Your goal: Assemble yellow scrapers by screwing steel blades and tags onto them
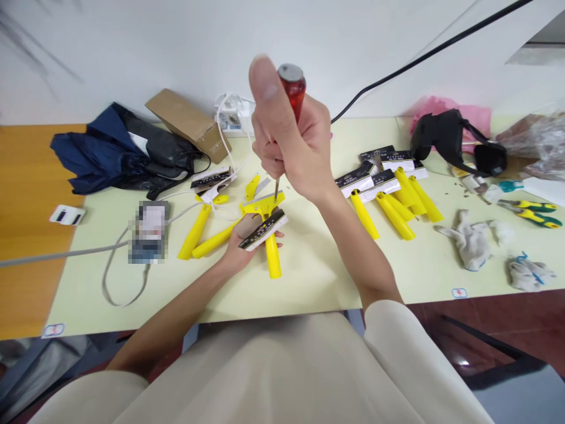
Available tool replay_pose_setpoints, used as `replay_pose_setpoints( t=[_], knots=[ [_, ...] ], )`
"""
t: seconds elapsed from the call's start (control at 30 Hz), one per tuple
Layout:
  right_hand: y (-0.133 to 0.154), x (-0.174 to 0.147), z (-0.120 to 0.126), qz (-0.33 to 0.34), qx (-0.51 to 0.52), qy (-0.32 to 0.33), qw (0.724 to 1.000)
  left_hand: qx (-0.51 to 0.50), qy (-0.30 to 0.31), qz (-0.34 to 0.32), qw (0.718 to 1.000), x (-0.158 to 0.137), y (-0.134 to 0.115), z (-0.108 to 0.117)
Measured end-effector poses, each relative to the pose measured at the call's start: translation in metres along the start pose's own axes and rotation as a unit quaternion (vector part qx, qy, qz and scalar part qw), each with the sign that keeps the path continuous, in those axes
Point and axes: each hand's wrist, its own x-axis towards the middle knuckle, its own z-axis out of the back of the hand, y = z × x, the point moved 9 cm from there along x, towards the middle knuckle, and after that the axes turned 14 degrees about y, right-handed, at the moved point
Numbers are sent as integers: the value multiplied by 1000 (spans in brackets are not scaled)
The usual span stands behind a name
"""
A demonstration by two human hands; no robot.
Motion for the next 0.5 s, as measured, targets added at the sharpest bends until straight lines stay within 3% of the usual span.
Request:
replay_pose_setpoints(
  t=[0.17, 0.27, 0.4, 0.5],
  knots=[
    [-7, -2, -9, 16, 15, 70, 997, -10, -3, 0, 1000, -1, 8, 6],
    [-10, -1, -15, 21, 4, 146, 989, -20, -5, 7, 1000, 0, 9, 5],
    [-3, -4, -6, -1, -195, 213, 957, -27, -30, 11, 999, 2, 4, 5],
    [10, -8, 15, -38, -322, 175, 930, -31, -40, 13, 999, 3, 1, 5]
  ],
)
